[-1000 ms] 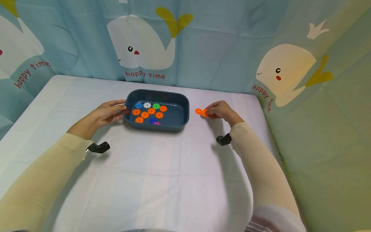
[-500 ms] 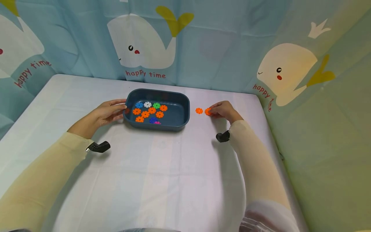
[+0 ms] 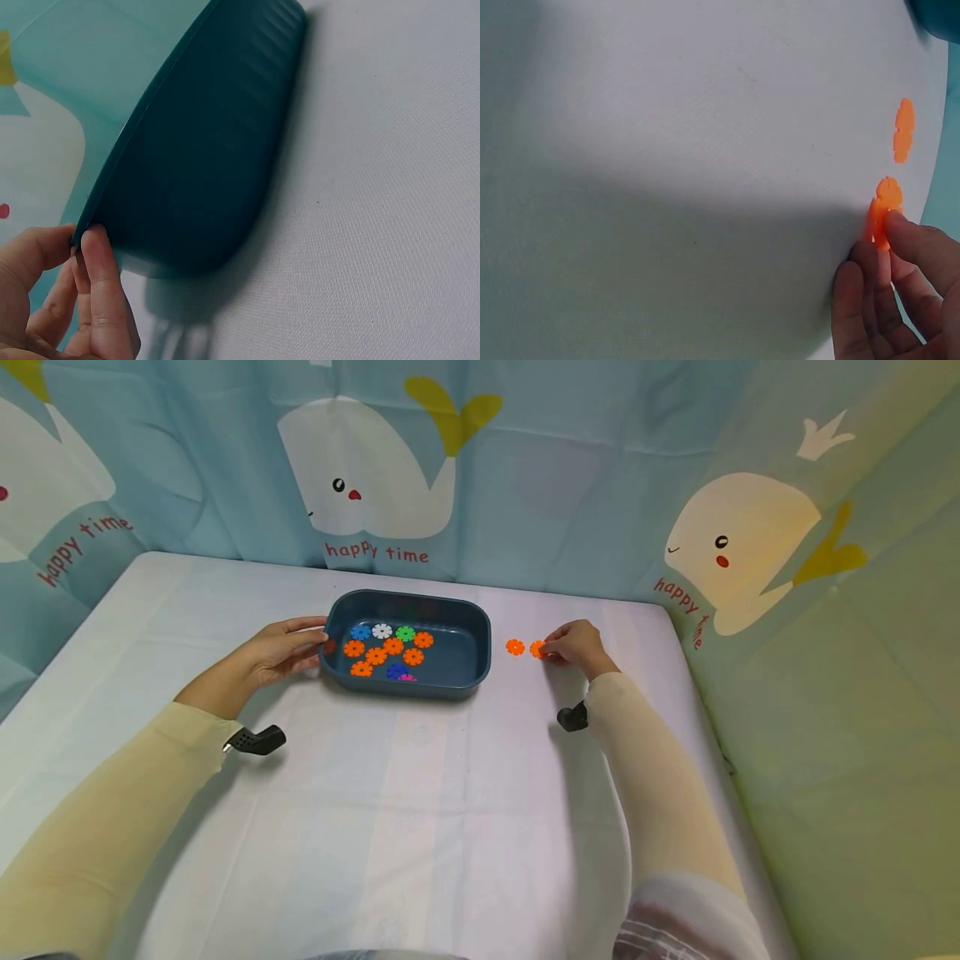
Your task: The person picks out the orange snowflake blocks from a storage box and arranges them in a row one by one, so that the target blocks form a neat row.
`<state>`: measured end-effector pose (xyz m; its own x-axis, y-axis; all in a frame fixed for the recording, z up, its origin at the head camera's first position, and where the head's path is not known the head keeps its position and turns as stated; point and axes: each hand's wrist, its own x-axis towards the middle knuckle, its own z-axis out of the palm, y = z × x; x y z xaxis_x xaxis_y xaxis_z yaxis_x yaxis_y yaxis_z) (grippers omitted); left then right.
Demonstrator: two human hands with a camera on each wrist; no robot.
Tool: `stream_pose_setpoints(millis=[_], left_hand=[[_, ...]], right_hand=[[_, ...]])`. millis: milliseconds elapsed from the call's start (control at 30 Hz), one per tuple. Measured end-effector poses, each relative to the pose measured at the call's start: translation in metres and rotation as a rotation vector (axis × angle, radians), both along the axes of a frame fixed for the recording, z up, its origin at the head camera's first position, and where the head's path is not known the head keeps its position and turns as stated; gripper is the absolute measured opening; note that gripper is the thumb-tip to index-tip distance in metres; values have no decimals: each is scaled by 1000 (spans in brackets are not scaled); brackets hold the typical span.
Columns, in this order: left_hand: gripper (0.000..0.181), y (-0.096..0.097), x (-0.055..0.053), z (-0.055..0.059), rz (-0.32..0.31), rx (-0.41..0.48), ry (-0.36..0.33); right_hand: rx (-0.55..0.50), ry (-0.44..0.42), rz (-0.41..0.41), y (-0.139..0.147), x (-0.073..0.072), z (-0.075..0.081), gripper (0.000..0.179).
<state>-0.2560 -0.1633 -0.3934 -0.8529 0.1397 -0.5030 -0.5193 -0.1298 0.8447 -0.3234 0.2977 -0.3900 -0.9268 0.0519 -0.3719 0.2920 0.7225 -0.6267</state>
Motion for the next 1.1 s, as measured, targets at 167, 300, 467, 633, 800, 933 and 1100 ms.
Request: stream_pose_setpoints(millis=[167, 300, 467, 633, 800, 933, 1100], left_hand=[[57, 0, 0, -1, 1, 1, -3], [56, 0, 1, -2, 1, -3, 0], [57, 0, 1, -2, -2, -9, 2], [57, 1, 1, -2, -2, -7, -2], [57, 0, 0, -1, 7, 2, -3], [57, 0, 0, -1, 4, -8, 0], [57, 0, -1, -1, 0, -6, 1]], right_hand=[[52, 36, 21, 0, -1, -2, 26], [71, 60, 49, 0, 0, -2, 24], [62, 62, 57, -6, 3, 7, 26], [-7, 57, 51, -24, 8, 22, 31], [-46, 78, 105, -47, 13, 38, 30], [-98, 87, 134, -68, 16, 50, 26], [-163, 100, 105, -92, 16, 58, 22]])
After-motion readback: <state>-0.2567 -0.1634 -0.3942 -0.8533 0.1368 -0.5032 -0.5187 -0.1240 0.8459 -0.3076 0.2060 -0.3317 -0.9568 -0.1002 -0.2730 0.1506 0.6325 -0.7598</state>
